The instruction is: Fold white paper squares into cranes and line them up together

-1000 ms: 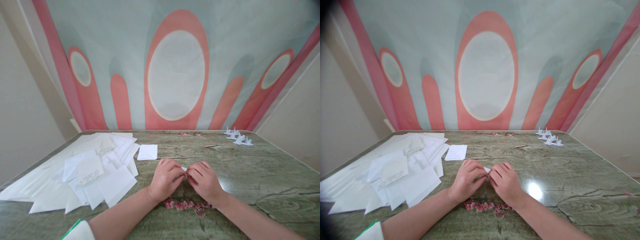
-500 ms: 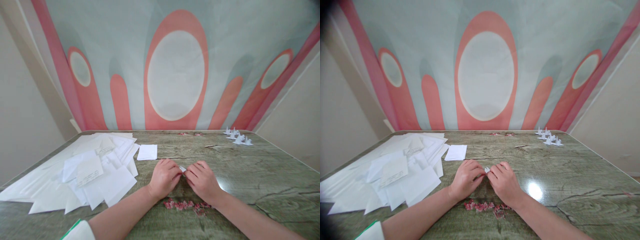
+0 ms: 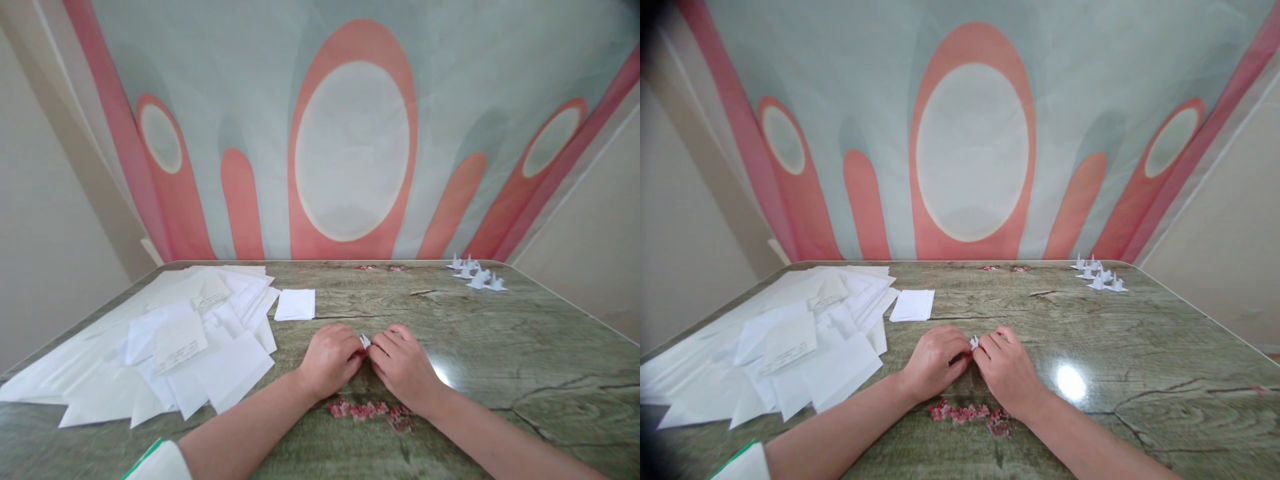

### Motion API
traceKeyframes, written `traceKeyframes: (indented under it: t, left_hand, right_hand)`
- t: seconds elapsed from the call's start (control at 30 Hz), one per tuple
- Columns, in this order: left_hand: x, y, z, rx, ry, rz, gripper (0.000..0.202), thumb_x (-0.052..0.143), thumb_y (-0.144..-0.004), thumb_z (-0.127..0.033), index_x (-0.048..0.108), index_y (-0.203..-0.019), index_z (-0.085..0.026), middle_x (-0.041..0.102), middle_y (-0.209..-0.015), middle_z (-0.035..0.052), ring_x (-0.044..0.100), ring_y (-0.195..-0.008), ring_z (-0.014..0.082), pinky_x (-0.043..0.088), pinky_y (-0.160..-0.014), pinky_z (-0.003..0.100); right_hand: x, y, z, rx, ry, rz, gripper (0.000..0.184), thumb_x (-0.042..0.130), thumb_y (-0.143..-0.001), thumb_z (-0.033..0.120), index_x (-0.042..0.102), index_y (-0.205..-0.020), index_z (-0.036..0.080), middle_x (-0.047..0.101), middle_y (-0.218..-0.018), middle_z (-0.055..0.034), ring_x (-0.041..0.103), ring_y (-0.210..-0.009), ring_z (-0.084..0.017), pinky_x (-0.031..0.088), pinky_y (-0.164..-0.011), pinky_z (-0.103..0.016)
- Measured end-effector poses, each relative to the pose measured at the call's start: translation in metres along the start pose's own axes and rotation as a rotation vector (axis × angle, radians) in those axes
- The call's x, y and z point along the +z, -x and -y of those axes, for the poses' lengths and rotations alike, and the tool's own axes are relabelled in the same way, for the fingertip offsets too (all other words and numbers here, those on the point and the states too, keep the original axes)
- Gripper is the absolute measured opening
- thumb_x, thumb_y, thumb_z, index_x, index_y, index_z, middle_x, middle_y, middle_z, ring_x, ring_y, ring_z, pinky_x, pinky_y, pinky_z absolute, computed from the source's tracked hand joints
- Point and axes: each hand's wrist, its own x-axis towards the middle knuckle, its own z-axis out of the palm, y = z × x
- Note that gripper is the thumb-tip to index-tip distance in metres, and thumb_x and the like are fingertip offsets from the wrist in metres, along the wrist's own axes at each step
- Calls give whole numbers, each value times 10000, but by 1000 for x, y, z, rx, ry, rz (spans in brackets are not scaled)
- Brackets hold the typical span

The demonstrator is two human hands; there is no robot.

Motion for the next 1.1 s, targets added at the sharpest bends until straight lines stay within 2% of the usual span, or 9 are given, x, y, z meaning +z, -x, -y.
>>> traceKeyframes:
  t: [0.13,0.5,0.67,0.9,1.1]
  left_hand:
    - [0,0,1,10,2,20,77,563,-809,-239,612,-788,-184,629,-793,50,558,-814,192,413,-751,298]
    - [1,0,2,18,-19,58,81,539,-813,-190,596,-755,-180,618,-780,41,552,-799,182,414,-735,288]
    - [1,0,1,18,6,56,78,545,-812,-196,607,-765,-182,625,-778,42,553,-811,187,416,-755,295]
    - [1,-1,2,-12,39,44,80,559,-813,-208,624,-777,-179,644,-803,45,562,-823,192,419,-772,299]
    - [3,-1,2,-55,106,7,132,542,-837,-234,654,-794,-179,655,-798,44,564,-819,186,411,-794,304]
  right_hand:
    - [1,1,0,5,-23,-2,193,451,-843,106,569,-708,178,557,-717,-35,488,-706,-170,335,-790,-359]
    - [1,2,-8,68,-203,80,125,510,-826,118,606,-801,195,579,-755,-25,527,-742,-167,366,-763,-333]
    - [-5,1,-16,79,-345,136,109,527,-816,134,606,-825,208,579,-796,-20,542,-784,-167,398,-738,-313]
    - [-3,1,-30,201,-632,191,65,567,-806,176,626,-811,201,576,-823,-22,558,-771,-155,440,-689,-280]
    - [-1,-1,-33,256,-753,212,152,525,-856,227,626,-747,195,563,-810,-18,559,-771,-148,445,-695,-278]
